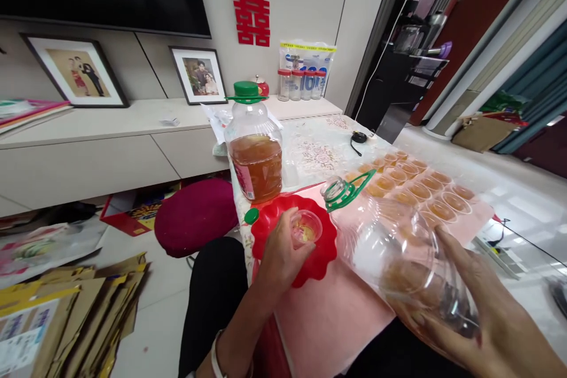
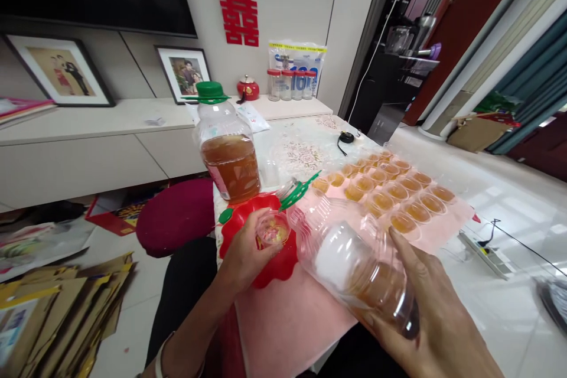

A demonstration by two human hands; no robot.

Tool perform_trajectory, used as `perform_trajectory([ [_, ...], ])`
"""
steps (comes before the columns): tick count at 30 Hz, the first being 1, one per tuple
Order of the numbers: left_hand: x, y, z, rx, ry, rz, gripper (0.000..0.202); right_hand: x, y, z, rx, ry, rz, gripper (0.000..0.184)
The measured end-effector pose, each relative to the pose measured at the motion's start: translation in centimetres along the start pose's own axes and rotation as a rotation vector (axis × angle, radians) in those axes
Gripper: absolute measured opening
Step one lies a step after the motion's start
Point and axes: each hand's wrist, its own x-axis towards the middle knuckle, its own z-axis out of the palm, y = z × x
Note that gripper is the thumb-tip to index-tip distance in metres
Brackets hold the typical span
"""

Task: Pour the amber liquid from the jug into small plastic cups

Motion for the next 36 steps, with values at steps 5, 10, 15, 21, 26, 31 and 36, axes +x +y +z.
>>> perform_trajectory([
  [5, 0.2, -0.3, 0.2, -0.028, 0.009, 0.028, 0.073, -0.4, 1.5, -0.7, -0.087, -0.042, -0.104, 0.096],
  [10, 0.3, -0.1, 0.0, -0.011, 0.060, 0.043, 0.070, -0.2, 1.5, -1.6, -0.175, -0.106, -0.146, 0.092],
  [15, 0.2, 0.0, 0.0, -0.003, 0.062, 0.024, 0.075, -0.2, 1.5, -1.8, -0.192, -0.143, -0.161, 0.091],
  [21, 0.1, 0.2, -0.1, -0.002, 0.067, 0.005, 0.080, 0.0, 1.7, -1.6, -0.245, -0.141, -0.226, 0.090],
  [26, 0.0, 0.1, -0.2, 0.026, 0.054, -0.001, 0.094, 0.3, 1.7, -1.4, -0.271, -0.132, -0.264, 0.090],
  [31, -1.4, 0.8, -0.8, 0.053, 0.169, 0.101, 0.083, 0.6, 1.6, -1.6, -0.246, -0.156, -0.243, 0.089],
  [36, -5.5, 2.0, -0.3, -0.140, 0.355, 0.087, 0.050, 0.9, 2.0, -2.0, -0.264, -0.164, -0.257, 0.092],
])
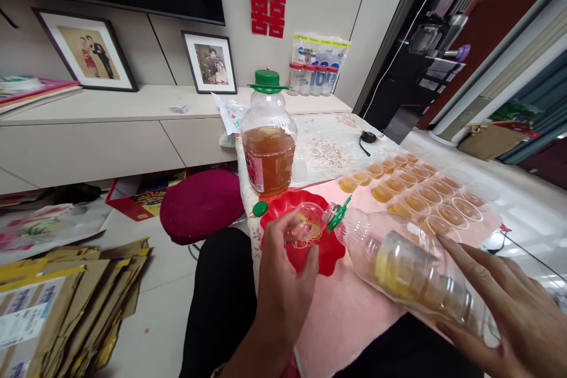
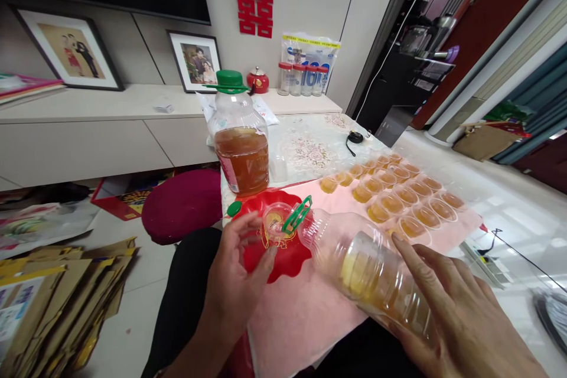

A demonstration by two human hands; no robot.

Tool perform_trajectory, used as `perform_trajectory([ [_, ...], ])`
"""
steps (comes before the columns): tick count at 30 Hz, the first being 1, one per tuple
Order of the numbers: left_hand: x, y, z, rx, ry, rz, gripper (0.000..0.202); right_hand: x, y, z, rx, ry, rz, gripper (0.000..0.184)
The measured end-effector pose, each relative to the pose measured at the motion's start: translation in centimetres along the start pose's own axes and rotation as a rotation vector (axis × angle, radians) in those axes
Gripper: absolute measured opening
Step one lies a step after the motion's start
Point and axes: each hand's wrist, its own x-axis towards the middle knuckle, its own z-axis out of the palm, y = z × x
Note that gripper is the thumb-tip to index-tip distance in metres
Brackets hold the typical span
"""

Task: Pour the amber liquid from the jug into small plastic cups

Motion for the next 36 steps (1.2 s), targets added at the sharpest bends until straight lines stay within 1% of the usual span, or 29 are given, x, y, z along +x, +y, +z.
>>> perform_trajectory([
  [1, -1.0, 0.1, 0.2, -0.054, -0.011, -0.065, 0.044, 0.0, 0.1, -0.1, -0.002, 0.002, -0.001, 0.092],
  [2, -2.1, 0.1, 0.4, -0.109, -0.059, -0.138, 0.040, 0.0, 0.2, -0.2, -0.002, 0.000, -0.004, 0.092],
  [4, -3.9, -0.1, 1.3, -0.249, -0.217, -0.260, 0.036, 0.2, 0.3, -0.4, 0.003, -0.005, -0.003, 0.092],
  [5, -4.6, -0.2, 1.8, -0.305, -0.322, -0.317, 0.035, 0.3, 0.3, -0.4, 0.005, -0.007, 0.001, 0.092],
  [7, -5.5, -0.4, 3.0, -0.375, -0.493, -0.430, 0.037, 0.5, 0.3, -0.6, 0.010, -0.024, 0.013, 0.092],
  [9, -5.7, -0.2, 4.0, -0.431, -0.602, -0.527, 0.051, 0.6, 0.4, -0.6, 0.011, -0.046, 0.019, 0.092],
  [12, -5.3, 0.2, 5.1, -0.585, -0.657, -0.616, 0.093, 0.6, 1.1, -0.3, -0.007, -0.039, -0.006, 0.092],
  [13, -5.1, 0.3, 5.4, -0.655, -0.676, -0.643, 0.104, 0.6, 1.4, -0.2, -0.019, -0.028, -0.021, 0.093],
  [15, -4.9, 0.3, 5.9, -0.812, -0.721, -0.696, 0.112, 0.7, 1.8, -0.2, -0.031, -0.007, -0.043, 0.093],
  [17, -4.8, 0.2, 6.4, -0.974, -0.769, -0.685, 0.110, 1.0, 1.8, -0.3, -0.024, -0.026, -0.029, 0.094],
  [21, -4.6, 0.5, 7.1, -1.249, -0.810, -0.528, 0.104, 1.5, 1.1, -1.0, -0.008, -0.078, -0.008, 0.096],
  [24, -4.5, 0.8, 7.4, -1.385, -0.812, -0.442, 0.098, 1.7, 0.9, -1.2, -0.006, -0.072, -0.017, 0.094],
  [26, -4.5, 0.7, 7.5, -1.381, -0.810, -0.458, 0.096, 1.8, 1.0, -1.3, -0.021, -0.072, -0.015, 0.092],
  [29, -4.5, 0.1, 7.6, -1.303, -0.791, -0.505, 0.095, 1.9, 1.1, -1.4, -0.030, -0.088, -0.024, 0.092],
  [32, -4.4, -0.5, 8.0, -1.261, -0.787, -0.469, 0.097, 2.2, 1.2, -1.6, -0.018, -0.099, -0.021, 0.091],
  [36, -4.4, -0.9, 8.6, -1.284, -0.762, -0.434, 0.097, 2.4, 1.3, -1.8, -0.056, -0.099, -0.057, 0.091],
])
